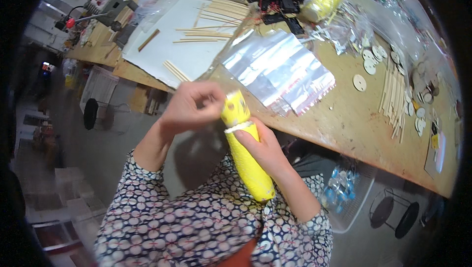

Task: The person assembles craft kits by placing small wooden discs and sticks into clear plastic bags. They then open a yellow cylindrical container, remove small yellow cylindrical pieces, and place them into additional plastic bags on the workbench.

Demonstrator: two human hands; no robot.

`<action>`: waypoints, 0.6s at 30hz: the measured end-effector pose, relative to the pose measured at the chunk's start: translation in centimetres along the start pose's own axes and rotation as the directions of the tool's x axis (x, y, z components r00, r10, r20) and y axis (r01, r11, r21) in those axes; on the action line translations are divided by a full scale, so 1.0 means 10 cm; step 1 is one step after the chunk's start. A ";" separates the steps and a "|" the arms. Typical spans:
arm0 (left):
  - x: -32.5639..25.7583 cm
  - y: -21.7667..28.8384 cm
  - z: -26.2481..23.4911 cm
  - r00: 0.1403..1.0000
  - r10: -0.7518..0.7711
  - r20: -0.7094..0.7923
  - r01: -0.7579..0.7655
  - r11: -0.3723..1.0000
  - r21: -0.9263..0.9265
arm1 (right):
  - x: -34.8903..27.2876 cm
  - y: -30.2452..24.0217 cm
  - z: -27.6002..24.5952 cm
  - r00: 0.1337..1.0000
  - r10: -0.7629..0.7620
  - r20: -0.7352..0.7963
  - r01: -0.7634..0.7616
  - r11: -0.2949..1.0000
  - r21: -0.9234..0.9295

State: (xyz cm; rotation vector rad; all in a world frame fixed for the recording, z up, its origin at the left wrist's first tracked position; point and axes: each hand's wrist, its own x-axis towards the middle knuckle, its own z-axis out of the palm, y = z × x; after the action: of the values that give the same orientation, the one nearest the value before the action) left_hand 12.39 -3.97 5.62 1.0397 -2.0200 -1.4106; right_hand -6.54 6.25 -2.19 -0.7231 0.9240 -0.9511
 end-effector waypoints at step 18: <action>-0.14 -0.09 0.26 0.980 0.002 0.200 -0.002 1.000 0.002 | 0.06 0.18 -0.14 0.978 -0.193 0.077 0.199 0.977 -0.081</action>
State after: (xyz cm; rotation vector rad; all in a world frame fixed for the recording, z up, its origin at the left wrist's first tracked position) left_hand 11.63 -1.58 3.94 0.9278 -2.1623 -1.5671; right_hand -7.00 6.30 -4.52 -0.9302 0.8490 -1.0568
